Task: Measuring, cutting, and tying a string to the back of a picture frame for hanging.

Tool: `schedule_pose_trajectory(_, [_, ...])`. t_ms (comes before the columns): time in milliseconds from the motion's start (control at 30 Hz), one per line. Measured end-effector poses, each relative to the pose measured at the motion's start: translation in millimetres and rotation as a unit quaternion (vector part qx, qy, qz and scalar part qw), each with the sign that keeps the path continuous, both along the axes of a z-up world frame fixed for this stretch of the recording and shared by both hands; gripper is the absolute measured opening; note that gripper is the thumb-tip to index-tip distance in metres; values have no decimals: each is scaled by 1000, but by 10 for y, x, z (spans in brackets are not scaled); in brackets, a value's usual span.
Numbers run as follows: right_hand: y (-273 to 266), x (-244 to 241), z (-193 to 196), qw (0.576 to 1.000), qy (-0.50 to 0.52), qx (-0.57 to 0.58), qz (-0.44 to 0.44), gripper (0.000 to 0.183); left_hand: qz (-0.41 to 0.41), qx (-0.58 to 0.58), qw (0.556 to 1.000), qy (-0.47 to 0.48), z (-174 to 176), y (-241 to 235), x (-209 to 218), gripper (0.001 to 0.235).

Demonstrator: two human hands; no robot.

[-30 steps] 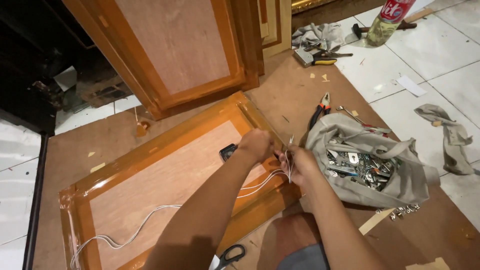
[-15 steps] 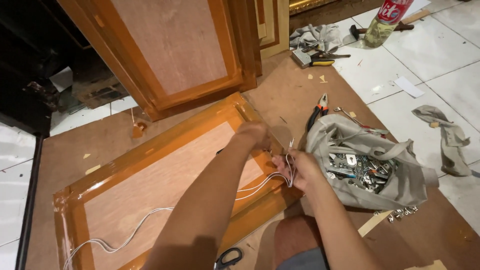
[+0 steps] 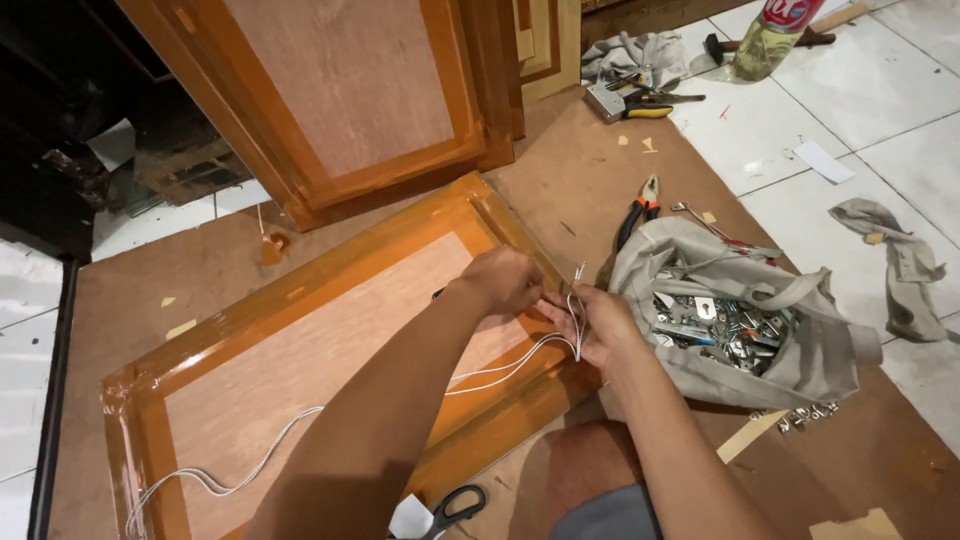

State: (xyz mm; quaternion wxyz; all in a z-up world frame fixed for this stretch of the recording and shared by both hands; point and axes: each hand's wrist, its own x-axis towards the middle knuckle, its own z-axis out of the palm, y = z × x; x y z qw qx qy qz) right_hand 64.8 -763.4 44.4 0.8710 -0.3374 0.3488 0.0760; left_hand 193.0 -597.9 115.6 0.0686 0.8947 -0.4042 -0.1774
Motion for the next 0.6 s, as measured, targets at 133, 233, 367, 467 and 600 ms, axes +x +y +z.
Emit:
schedule_pose_trajectory(133, [-66, 56, -82, 1000, 9, 26, 3, 27, -3, -4, 1000, 10, 57, 1, -35, 28])
schedule_pose_trajectory(233, [-79, 44, -47, 998, 20, 56, -19, 27, 9, 18, 1000, 1, 36, -18, -49, 29])
schedule_pose_trajectory(367, [-111, 43, -5, 992, 26, 110, -54, 23, 23, 15, 1000, 3, -10, -39, -15, 32])
schedule_pose_trajectory(467, [-188, 76, -54, 976, 24, 198, -88, 23, 31, 34, 999, 6, 16, -96, -22, 31])
schedule_pose_trajectory(600, [-225, 128, -51, 956, 9, 266, -125, 22, 73, 85, 993, 29, 1, -209, -10, 36])
